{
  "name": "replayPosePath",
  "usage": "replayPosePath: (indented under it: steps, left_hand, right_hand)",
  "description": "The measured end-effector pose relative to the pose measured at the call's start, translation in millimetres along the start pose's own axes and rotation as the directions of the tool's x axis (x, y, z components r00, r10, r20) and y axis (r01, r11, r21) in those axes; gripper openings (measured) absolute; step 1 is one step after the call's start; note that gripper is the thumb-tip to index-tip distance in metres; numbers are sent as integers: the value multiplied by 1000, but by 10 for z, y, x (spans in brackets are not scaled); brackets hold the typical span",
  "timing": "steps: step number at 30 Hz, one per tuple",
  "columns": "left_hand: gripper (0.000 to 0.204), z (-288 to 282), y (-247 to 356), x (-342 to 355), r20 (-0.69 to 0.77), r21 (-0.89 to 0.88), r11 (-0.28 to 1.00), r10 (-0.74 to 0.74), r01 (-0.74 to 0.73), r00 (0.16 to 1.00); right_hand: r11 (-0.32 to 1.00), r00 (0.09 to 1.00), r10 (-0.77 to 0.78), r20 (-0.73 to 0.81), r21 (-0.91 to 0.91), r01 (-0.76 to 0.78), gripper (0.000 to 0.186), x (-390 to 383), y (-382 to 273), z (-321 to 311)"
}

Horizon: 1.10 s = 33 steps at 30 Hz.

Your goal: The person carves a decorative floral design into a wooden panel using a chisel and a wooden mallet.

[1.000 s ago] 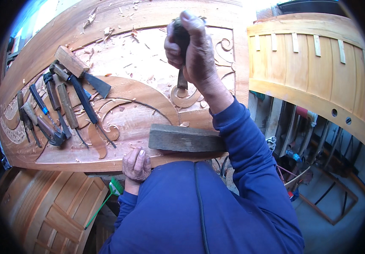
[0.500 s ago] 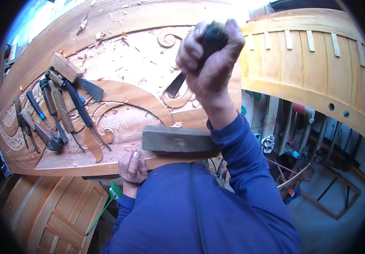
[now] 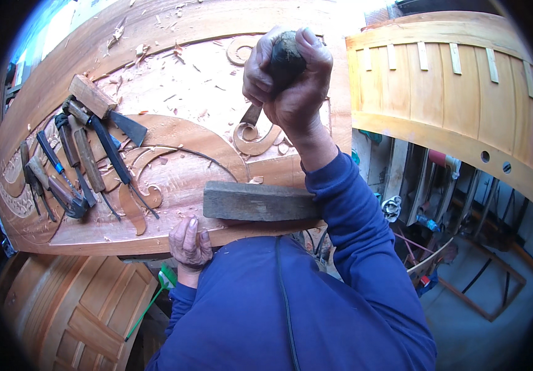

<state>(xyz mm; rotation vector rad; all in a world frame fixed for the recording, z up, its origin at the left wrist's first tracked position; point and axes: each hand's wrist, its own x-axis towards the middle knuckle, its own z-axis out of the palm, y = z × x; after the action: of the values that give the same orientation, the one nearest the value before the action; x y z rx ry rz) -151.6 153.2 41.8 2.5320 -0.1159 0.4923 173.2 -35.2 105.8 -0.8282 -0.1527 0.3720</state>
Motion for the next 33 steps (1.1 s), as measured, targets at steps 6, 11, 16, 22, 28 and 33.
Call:
replayPosePath:
  steps: [6,11,16,22,28,33]
  left_hand:
    - [41,11,23,24,-1,7,1000,-7,7,1000]
    - [41,27,37,34,-8,32,999,-10,10,1000]
    - [42,17,36,30,-24,49,998,-24,25,999]
    - [42,30,30,4,-39,78,996,-30,33,999]
    - [42,28,33,-22,-61,30,999,-42,44,997]
    - [44,-64,17,-11,-42,-82,997,-9,6,999]
  right_hand:
    - [999,999,34,31,-7,-34,59,48,53,8]
    - [986,986,165,31,8,-166,57,187,132,1]
    - [899,890,437,128,-37,-436,55,453,269,128]
    - [747,732,659,171,-253,-614,56,458,287,449]
    - [946,929,323,180,-85,-313,64,128,-328,16]
    - [937,970,-203,-135,-314,153,66,-721,-581,-104]
